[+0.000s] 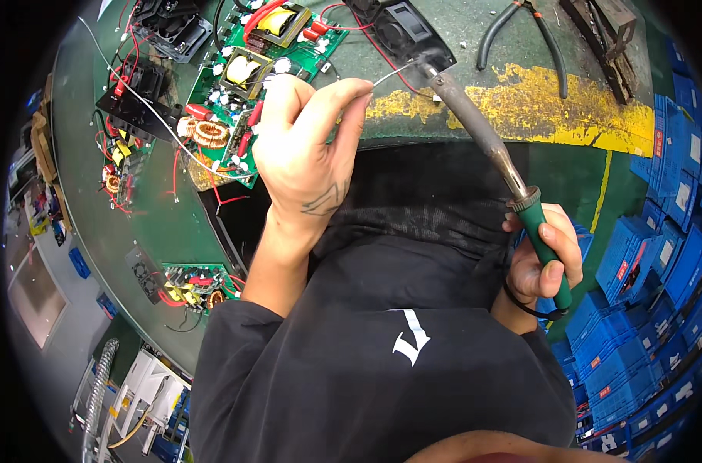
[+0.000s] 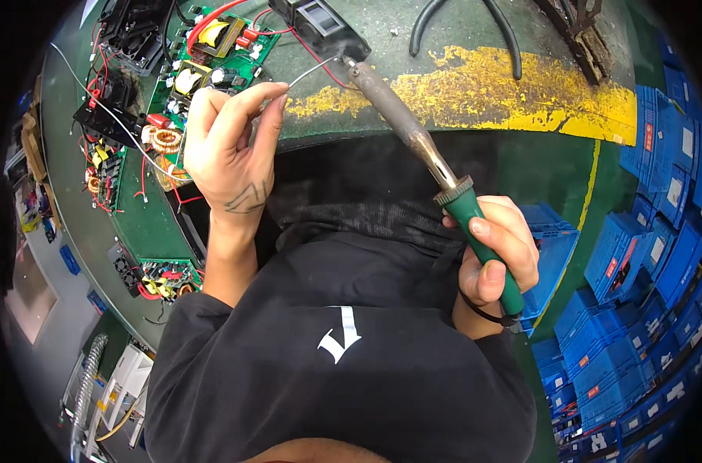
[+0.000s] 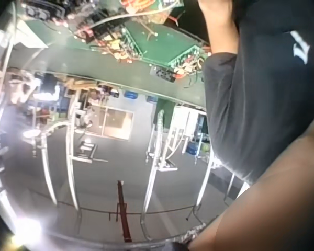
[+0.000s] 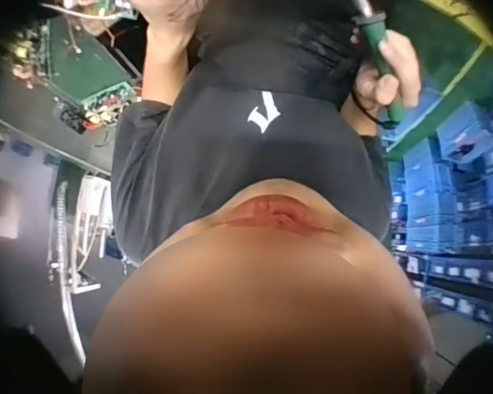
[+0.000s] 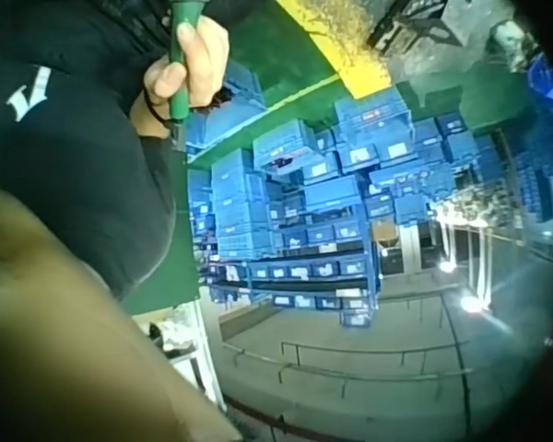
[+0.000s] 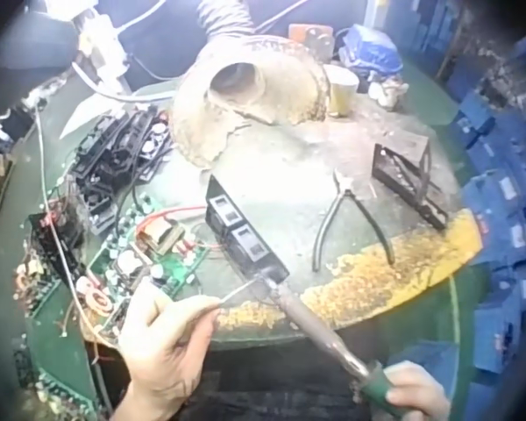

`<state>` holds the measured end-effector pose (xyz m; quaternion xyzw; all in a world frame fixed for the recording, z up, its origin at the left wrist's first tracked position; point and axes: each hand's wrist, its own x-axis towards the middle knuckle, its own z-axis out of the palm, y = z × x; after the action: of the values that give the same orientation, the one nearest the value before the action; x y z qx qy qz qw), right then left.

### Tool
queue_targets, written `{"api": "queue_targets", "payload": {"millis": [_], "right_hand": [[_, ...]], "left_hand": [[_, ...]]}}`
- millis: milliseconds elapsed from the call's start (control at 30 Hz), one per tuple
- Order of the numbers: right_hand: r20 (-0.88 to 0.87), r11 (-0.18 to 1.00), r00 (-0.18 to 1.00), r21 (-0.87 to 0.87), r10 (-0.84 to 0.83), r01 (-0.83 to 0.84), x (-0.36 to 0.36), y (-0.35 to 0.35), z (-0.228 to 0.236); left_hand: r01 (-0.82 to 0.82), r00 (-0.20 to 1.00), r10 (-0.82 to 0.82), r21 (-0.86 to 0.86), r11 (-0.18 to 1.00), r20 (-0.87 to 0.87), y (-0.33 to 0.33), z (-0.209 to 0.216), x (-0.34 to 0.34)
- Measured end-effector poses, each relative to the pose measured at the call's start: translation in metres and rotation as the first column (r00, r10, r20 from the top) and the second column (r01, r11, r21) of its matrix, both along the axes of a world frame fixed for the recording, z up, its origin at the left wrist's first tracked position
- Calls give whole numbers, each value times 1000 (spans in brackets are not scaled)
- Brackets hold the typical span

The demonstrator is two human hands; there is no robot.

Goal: Soldering and assembling electronic components on circuit boards at a factory workbench.

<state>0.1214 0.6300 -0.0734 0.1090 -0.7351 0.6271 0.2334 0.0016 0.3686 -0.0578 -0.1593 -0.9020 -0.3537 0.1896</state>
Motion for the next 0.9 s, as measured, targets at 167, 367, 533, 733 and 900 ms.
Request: {"api": "queue_targets", "payload": {"millis": [167, 367, 533, 733, 900], "right_hand": [[2, 1000, 1000, -6, -3, 3, -2, 1, -1], [-15, 1000, 1000, -23, -7, 7, -3, 1, -3], [-21, 1000, 1000, -27, 4, -4, -4, 2, -4], [-12, 999, 1000, -42, 7, -7, -4, 0, -6], [-3, 995, 996, -52, 90, -90, 4, 15, -7]], "left_hand": [[8, 1000, -8, -20, 1000, -9, 1, 2, -1], [23, 998, -25, -29, 999, -60, 3, 2, -4], [3, 999, -5, -42, 999, -43, 4, 4, -2], [3, 999, -5, -45, 999, -47, 2, 4, -1], [-72, 997, 71, -72, 995, -20, -2, 12, -2]]}}
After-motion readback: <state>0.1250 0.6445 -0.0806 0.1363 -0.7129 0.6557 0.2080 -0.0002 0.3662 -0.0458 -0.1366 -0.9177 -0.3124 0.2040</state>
